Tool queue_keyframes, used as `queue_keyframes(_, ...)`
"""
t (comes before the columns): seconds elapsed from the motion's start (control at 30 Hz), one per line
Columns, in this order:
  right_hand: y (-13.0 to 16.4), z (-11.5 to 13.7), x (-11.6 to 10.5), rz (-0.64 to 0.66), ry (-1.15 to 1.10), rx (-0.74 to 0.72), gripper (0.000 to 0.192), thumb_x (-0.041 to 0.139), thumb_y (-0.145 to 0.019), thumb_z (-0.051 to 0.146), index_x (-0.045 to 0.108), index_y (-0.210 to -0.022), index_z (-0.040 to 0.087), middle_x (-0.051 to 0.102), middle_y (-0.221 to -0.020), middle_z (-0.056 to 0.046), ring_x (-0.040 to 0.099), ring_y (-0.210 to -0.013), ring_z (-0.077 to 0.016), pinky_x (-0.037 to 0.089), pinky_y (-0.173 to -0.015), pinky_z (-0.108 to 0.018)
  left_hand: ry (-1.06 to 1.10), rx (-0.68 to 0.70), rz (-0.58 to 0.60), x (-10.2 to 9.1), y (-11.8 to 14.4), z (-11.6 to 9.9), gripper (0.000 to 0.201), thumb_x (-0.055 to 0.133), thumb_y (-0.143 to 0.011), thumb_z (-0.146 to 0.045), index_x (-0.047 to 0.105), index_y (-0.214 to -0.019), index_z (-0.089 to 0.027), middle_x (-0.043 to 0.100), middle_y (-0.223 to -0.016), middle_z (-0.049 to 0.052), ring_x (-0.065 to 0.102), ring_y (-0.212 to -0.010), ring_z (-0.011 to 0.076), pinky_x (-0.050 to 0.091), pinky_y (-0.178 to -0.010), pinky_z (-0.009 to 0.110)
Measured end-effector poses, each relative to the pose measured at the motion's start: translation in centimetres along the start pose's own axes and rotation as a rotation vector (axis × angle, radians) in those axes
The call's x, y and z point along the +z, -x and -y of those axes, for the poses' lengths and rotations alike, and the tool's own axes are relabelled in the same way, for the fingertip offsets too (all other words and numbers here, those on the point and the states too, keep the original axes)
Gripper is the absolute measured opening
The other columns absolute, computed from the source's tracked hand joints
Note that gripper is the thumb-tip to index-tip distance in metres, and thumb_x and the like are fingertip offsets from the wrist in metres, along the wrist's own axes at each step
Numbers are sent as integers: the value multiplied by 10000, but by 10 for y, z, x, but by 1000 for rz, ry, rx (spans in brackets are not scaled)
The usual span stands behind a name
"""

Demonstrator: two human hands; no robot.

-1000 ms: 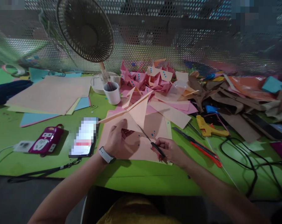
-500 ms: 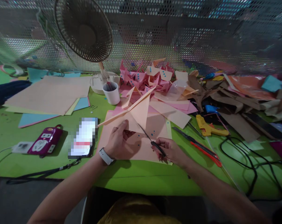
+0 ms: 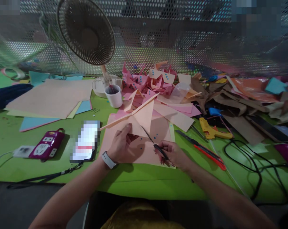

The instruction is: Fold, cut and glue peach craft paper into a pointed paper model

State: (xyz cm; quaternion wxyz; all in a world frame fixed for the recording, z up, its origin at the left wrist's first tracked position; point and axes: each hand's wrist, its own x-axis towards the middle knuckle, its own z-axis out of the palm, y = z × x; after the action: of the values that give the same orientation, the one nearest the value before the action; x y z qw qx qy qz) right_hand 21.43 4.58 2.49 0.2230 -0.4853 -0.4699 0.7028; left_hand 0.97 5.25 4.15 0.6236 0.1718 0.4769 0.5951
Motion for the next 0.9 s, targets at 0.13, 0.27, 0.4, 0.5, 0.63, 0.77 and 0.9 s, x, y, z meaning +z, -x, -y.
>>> queue_keyframes(0.13,2,6,2,-13,6,12,553,825,-537,630,548,-702,180,593,-493,31,469,-355,-66,300,-327,-182,5,-25,-4,4,3,0,335,820,-650,-391,555,-640,-186,588,-547,-31,651,-599,180,572,-698,367)
queue_keyframes(0.27,1,3,2,-17,2,9,553,806,-556,647,554,-717,182,589,-490,41,464,-346,-63,298,-320,-177,19,-29,-12,4,2,1,337,820,-652,-391,552,-634,-188,586,-546,-42,646,-582,167,572,-694,357)
queue_keyframes(0.4,-1,-1,2,-15,-22,-22,493,841,-570,561,563,-707,177,578,-476,51,477,-357,-63,357,-353,-181,16,13,11,-1,-2,4,322,819,-668,-365,556,-630,-184,578,-556,-51,602,-552,126,566,-682,321)
queue_keyframes(0.5,0,2,5,-27,-40,-15,503,858,-534,551,555,-681,178,568,-457,50,485,-363,-67,355,-354,-179,6,9,17,-3,-3,5,321,816,-678,-374,563,-636,-181,573,-563,-48,587,-553,119,565,-688,317)
queue_keyframes(0.63,4,10,7,-34,-16,1,545,841,-512,605,540,-678,182,585,-465,38,457,-335,-63,283,-309,-172,-8,9,35,-4,-3,5,324,816,-682,-377,562,-640,-180,558,-571,-52,571,-558,109,555,-680,291)
queue_keyframes(0.77,6,16,7,-22,-9,2,546,827,-528,621,543,-686,182,587,-454,41,395,-292,-42,234,-288,-167,-5,-29,107,-4,-1,6,363,798,-707,-384,508,-608,-189,493,-533,-63,560,-546,112,551,-661,295)
queue_keyframes(0.9,5,14,6,-20,-10,6,561,821,-529,639,543,-696,181,589,-459,39,416,-301,-46,254,-295,-165,-2,-46,117,-6,-2,8,377,790,-713,-390,490,-602,-191,468,-535,-63,545,-540,111,544,-623,290)
